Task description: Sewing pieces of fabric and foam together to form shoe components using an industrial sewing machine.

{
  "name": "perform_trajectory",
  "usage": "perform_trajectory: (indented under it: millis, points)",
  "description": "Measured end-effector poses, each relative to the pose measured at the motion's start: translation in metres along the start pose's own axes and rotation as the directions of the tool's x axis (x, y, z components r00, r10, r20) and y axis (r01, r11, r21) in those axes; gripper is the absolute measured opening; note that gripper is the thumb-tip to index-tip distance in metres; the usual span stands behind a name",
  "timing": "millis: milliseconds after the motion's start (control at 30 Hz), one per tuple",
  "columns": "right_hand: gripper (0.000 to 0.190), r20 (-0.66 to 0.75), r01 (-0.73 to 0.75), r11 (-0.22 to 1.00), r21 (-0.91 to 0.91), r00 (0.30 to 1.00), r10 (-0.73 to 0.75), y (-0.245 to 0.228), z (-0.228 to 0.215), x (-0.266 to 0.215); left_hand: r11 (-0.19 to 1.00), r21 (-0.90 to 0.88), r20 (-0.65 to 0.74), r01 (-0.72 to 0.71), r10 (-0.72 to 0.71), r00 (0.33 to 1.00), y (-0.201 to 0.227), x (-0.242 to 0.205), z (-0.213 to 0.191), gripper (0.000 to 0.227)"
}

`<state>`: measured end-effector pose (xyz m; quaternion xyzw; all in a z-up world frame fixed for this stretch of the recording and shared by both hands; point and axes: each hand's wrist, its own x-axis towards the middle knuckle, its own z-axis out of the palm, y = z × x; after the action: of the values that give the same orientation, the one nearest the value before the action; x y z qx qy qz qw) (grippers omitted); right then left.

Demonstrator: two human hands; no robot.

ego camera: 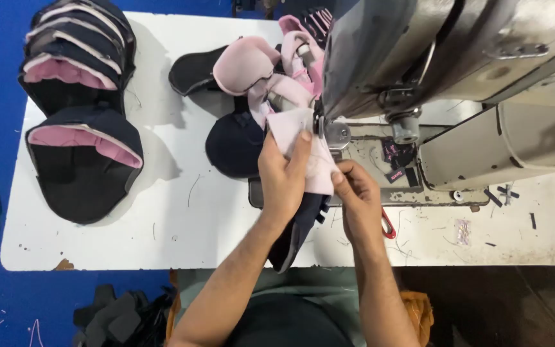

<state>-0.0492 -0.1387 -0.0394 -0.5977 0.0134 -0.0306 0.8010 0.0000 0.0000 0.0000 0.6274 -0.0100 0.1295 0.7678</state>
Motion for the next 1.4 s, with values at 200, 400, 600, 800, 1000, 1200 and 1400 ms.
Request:
perform_trajectory:
  millis: [200, 400, 600, 800, 1000, 1200, 1400]
  points:
    - [0.020, 0.008, 0.004, 1.000, 0.012, 1.000, -0.004, 0.002, 0.000, 0.000, 0.999, -0.023, 0.040, -0.031, 0.032, 0.999, -0.001, -0.001, -0.002, 0.033]
    - [0.018, 0.011, -0.029, 0.999, 0.040, 1.000, 0.028, -0.009, 0.003, -0.004, 0.995, 0.073, 0.003, 0.068, -0.068, 0.998, 0.006, -0.005, -0.001, 0.034]
    - [0.014, 0.068, -0.004, 0.997, 0.074, 0.998, -0.001, -0.004, -0.016, -0.001, 1.000, -0.002, -0.014, -0.009, 0.009, 1.000, 0.002, -0.016, 0.005, 0.035]
    - [0.013, 0.053, -0.001, 0.993, 0.121, 0.999, -0.006, -0.012, -0.005, -0.002, 0.994, 0.044, -0.010, 0.100, -0.100, 0.995, 0.016, -0.013, 0.002, 0.034]
    - [0.014, 0.038, 0.028, 0.997, 0.075, 0.999, -0.031, 0.004, -0.020, 0.007, 0.986, 0.168, -0.014, 0.007, -0.005, 1.000, 0.009, -0.005, 0.006, 0.035]
    - [0.013, 0.032, -0.012, 0.993, 0.116, 0.999, 0.008, 0.004, -0.015, 0.000, 0.999, 0.045, 0.040, -0.021, 0.020, 0.999, 0.006, -0.011, 0.002, 0.035]
    - [0.014, 0.055, 0.002, 0.997, 0.078, 0.998, -0.006, -0.012, -0.011, 0.000, 0.998, -0.066, 0.045, 0.010, -0.007, 0.999, -0.003, -0.010, 0.002, 0.032]
